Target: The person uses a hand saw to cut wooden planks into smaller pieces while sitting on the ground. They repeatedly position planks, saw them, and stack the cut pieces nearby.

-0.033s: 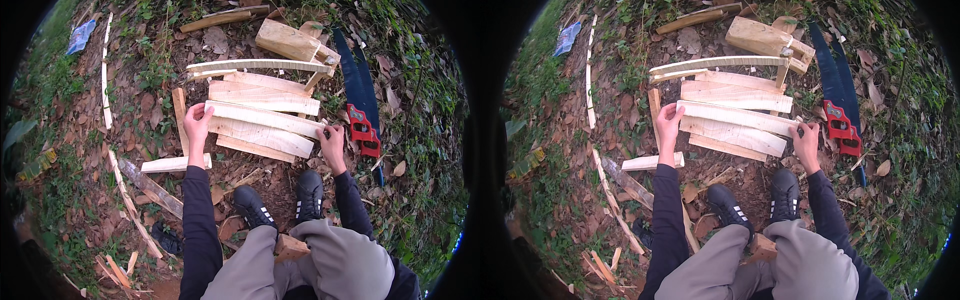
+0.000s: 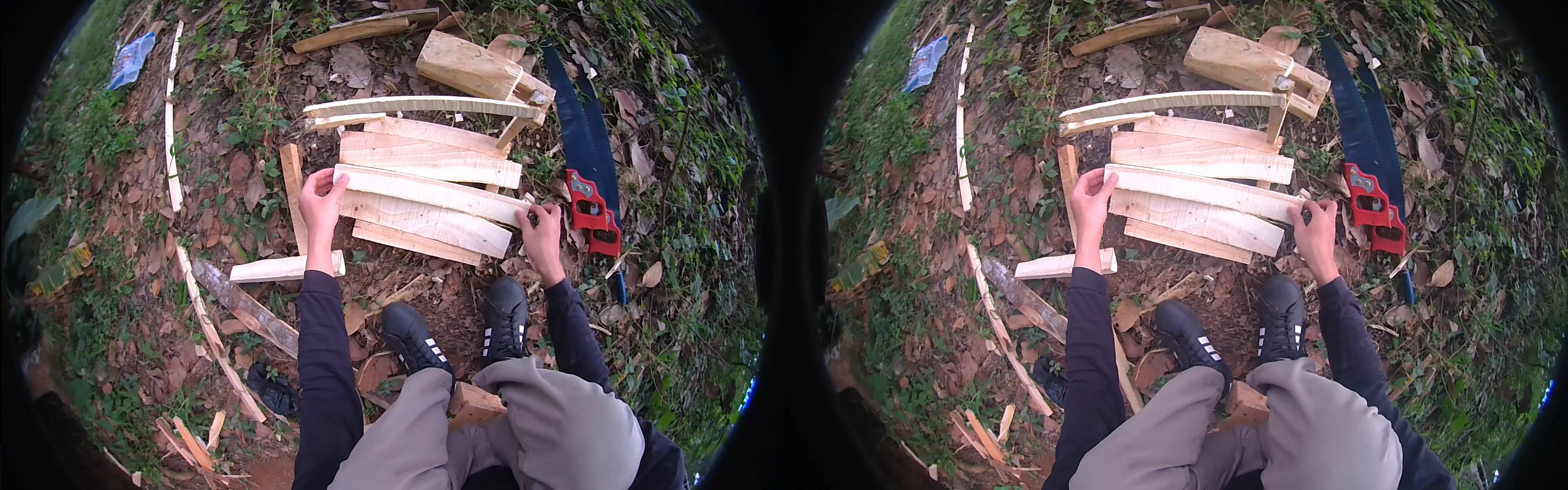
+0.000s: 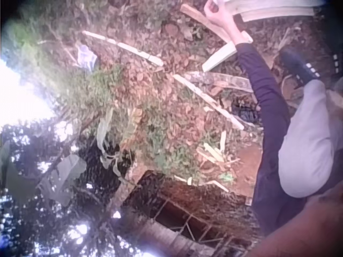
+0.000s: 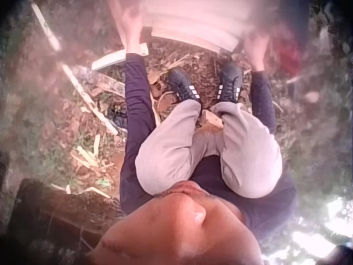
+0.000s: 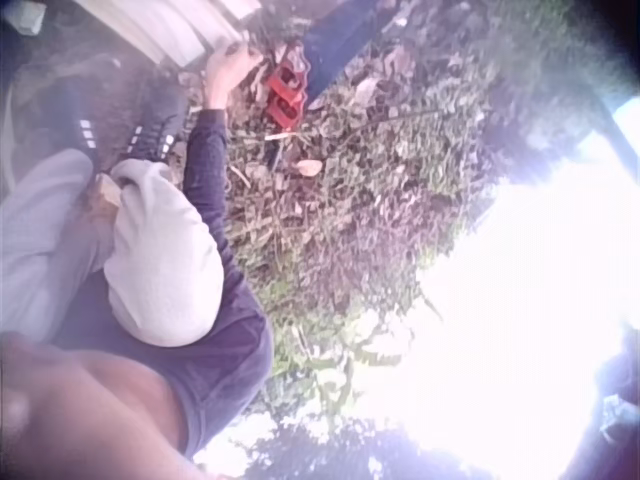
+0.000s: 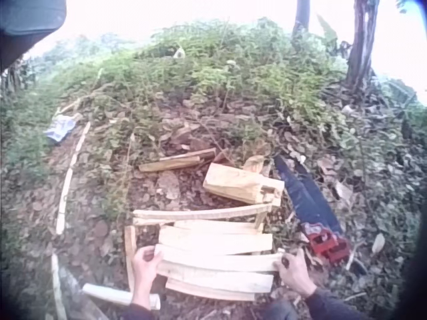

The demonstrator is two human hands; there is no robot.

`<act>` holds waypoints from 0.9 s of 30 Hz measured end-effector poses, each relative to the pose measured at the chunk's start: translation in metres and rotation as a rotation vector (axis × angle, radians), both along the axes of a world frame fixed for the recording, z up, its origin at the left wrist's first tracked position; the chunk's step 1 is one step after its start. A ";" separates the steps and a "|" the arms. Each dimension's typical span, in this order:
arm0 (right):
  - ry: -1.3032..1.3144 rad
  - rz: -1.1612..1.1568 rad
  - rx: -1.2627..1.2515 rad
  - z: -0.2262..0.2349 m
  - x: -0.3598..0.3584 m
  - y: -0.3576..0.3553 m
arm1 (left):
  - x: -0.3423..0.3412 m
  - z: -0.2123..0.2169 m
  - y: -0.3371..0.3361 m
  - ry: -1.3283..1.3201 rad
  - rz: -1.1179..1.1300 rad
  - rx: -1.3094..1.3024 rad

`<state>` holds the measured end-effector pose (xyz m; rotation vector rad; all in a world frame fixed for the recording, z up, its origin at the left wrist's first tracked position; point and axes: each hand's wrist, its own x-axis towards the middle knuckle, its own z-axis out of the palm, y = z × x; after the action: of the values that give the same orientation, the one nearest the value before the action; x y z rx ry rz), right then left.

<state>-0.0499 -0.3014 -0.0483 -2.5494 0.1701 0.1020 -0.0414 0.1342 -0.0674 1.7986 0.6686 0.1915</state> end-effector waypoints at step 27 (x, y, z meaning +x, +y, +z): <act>0.004 0.159 0.055 0.008 0.029 0.029 | 0.007 -0.019 0.002 0.012 0.094 0.330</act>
<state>-0.0211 -0.2724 -0.0399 -2.5052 -0.0345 0.1706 -0.0343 0.1362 -0.0863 2.0854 0.7647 0.3718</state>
